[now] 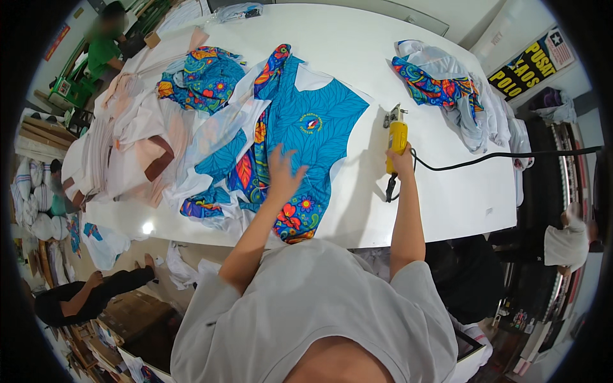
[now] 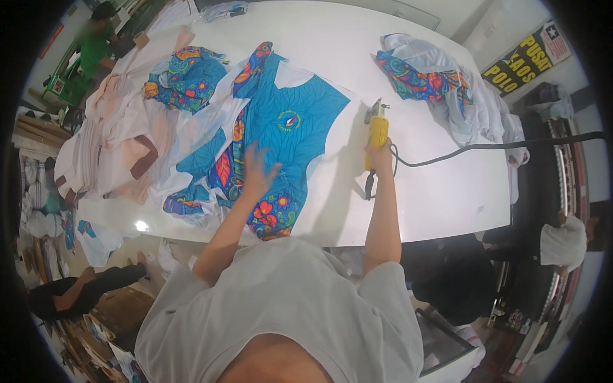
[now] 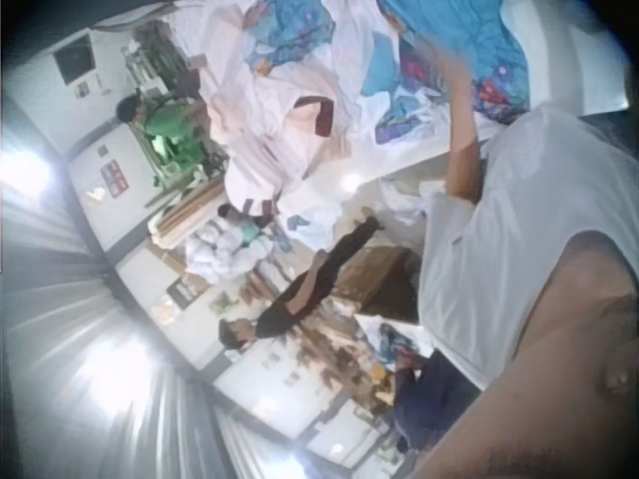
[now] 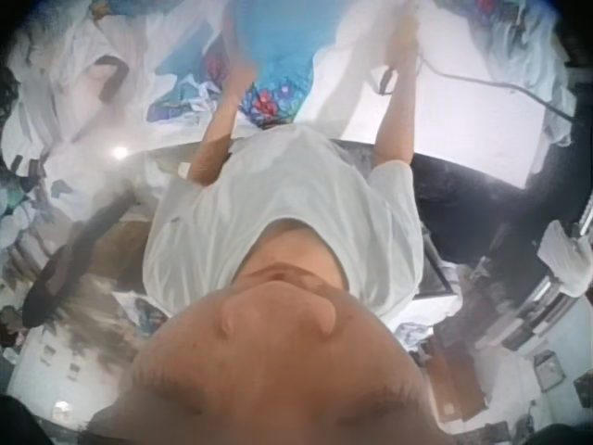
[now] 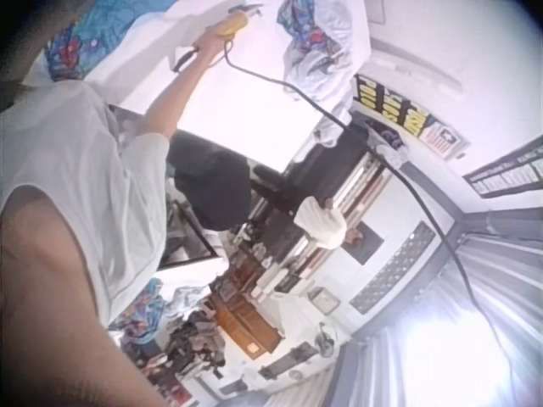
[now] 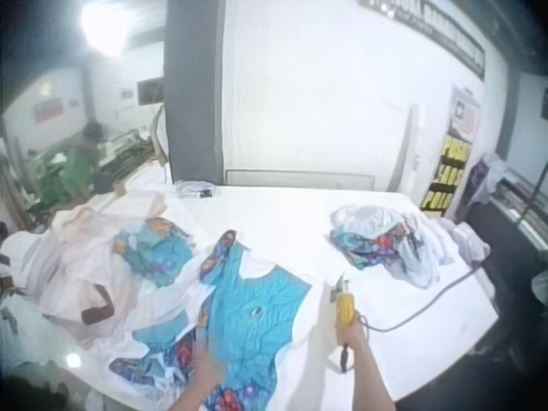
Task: The person sits on the floor and uses scissors to cut a colorful patterned fabric along a white paper template. They then move to a table and use a yellow electric cutter to trim the edges of the fabric piece.
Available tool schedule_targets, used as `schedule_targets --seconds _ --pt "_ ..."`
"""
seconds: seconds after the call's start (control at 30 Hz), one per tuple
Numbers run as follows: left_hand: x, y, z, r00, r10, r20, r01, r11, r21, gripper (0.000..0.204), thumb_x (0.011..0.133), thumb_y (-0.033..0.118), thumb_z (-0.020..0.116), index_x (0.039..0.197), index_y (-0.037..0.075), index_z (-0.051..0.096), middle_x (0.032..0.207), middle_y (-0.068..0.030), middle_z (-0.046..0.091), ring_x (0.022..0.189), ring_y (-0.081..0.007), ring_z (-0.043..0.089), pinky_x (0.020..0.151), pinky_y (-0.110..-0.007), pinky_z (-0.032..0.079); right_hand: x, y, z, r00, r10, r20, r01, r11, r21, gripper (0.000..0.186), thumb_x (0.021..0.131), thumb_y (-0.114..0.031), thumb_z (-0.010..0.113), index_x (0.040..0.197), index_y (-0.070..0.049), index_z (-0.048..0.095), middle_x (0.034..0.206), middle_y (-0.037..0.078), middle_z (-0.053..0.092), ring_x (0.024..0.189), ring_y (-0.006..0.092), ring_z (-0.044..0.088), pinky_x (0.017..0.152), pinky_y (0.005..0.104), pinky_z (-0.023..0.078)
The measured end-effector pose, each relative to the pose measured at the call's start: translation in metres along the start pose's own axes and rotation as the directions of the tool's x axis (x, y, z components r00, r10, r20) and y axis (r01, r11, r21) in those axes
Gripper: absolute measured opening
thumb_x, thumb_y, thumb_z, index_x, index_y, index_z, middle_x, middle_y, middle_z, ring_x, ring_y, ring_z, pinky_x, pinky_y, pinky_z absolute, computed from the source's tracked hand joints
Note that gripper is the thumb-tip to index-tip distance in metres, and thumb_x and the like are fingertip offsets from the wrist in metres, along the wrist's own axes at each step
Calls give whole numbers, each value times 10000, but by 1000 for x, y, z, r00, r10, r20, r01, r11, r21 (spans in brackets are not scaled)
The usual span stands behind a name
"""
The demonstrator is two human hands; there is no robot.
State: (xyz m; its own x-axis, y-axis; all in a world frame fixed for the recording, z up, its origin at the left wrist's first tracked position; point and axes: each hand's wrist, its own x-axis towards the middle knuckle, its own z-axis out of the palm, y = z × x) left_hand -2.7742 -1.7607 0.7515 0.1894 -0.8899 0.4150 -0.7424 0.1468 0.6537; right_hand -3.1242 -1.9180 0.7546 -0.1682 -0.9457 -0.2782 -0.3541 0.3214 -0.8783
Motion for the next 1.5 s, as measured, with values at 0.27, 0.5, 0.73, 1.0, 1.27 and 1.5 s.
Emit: schedule_targets --seconds 0.27,0.5,0.73,1.0,1.27,1.5 --pt "-10 -48 9 714 -234 660 -112 892 438 1287 649 819 655 1584 103 139 1626 -275 -35 1492 -491 -60 1112 -736 8 -90 5 -10 983 15 183 -8 999 -39 724 794 -87 697 1426 -107 345 1165 159 600 994 264 646 799 384 542" --pt "-12 -127 -83 771 -209 602 -97 896 434 1164 652 669 775 1548 130 264 1626 -273 -17 1492 -496 -33 1108 -735 90 -117 47 9 978 -65 201 54 997 57 805 826 -91 699 1489 -110 243 1115 129 601 849 225 625 725 357 532" --pt "-82 -30 -70 629 -690 359 420 690 589 1074 746 679 693 1561 141 245 1615 -299 -46 1415 -640 33 1001 -831 132 -67 23 -1 968 -42 249 -25 965 261 500 860 -113 673 1300 -53 444 975 117 627 683 221 657 520 342 538" --pt "-42 -43 31 898 -400 185 236 791 564 808 863 462 644 1481 20 369 1536 -350 244 1375 -638 199 1058 -767 194 33 -13 -10 944 -111 309 56 982 182 389 921 -213 648 1194 20 499 895 122 643 635 206 657 496 315 541" --pt "-26 41 8 961 -74 268 151 948 -280 392 922 111 554 1298 6 522 1341 -206 522 1173 -401 565 983 -446 464 71 15 -4 920 -262 291 256 965 60 330 938 -188 639 1178 32 579 951 77 645 789 166 605 676 306 502" --pt "-173 57 -67 895 -414 167 445 852 -277 193 949 123 544 1087 22 633 1015 -166 686 965 -348 658 837 -409 521 74 30 2 960 -273 59 280 940 -197 455 902 -303 703 1134 67 576 958 167 668 787 281 641 706 394 534"
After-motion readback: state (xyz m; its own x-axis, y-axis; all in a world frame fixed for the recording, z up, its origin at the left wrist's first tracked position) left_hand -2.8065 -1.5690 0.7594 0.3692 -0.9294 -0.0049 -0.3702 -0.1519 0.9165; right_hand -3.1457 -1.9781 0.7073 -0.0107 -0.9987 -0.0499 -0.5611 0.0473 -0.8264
